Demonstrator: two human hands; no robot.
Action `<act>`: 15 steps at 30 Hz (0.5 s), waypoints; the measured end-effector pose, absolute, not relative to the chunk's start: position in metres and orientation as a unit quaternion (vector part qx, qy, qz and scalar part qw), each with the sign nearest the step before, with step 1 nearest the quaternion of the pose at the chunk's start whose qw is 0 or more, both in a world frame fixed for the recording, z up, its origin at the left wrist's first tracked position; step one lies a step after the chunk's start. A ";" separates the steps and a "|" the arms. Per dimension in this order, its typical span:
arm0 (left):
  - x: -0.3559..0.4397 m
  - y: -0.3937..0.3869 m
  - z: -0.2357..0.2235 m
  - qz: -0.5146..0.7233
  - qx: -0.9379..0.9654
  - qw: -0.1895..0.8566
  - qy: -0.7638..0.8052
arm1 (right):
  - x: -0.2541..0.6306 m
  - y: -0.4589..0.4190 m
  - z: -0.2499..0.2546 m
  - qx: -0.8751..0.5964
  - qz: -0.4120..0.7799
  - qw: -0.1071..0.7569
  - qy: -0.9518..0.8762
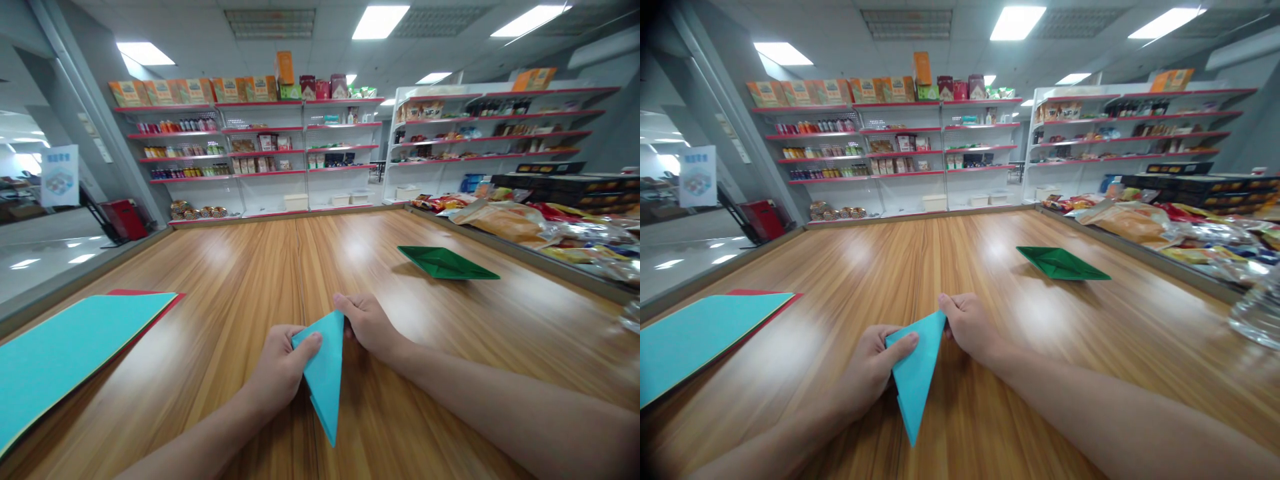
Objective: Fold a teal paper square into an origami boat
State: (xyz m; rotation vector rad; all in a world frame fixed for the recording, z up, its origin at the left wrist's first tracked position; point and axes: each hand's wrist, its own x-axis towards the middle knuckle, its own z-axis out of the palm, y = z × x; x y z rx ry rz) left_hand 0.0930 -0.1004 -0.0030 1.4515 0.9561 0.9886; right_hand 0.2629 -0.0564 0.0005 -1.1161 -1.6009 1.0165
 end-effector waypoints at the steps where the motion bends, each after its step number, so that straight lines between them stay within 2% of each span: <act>1: 0.093 -0.101 -0.002 0.414 0.618 0.530 0.407 | 0.264 -0.057 0.001 -0.453 0.395 0.457 -0.655; 5: 0.095 -0.103 0.000 0.419 0.626 0.514 0.411 | 0.264 -0.058 0.001 -0.462 0.355 0.463 -0.667; 10: 0.095 -0.103 -0.001 0.448 0.593 0.535 0.403 | 0.263 -0.057 0.000 -0.432 0.476 0.443 -0.625; 15: 0.095 -0.101 0.002 0.453 0.509 0.625 0.381 | 0.262 -0.057 0.000 -0.402 0.586 0.443 -0.546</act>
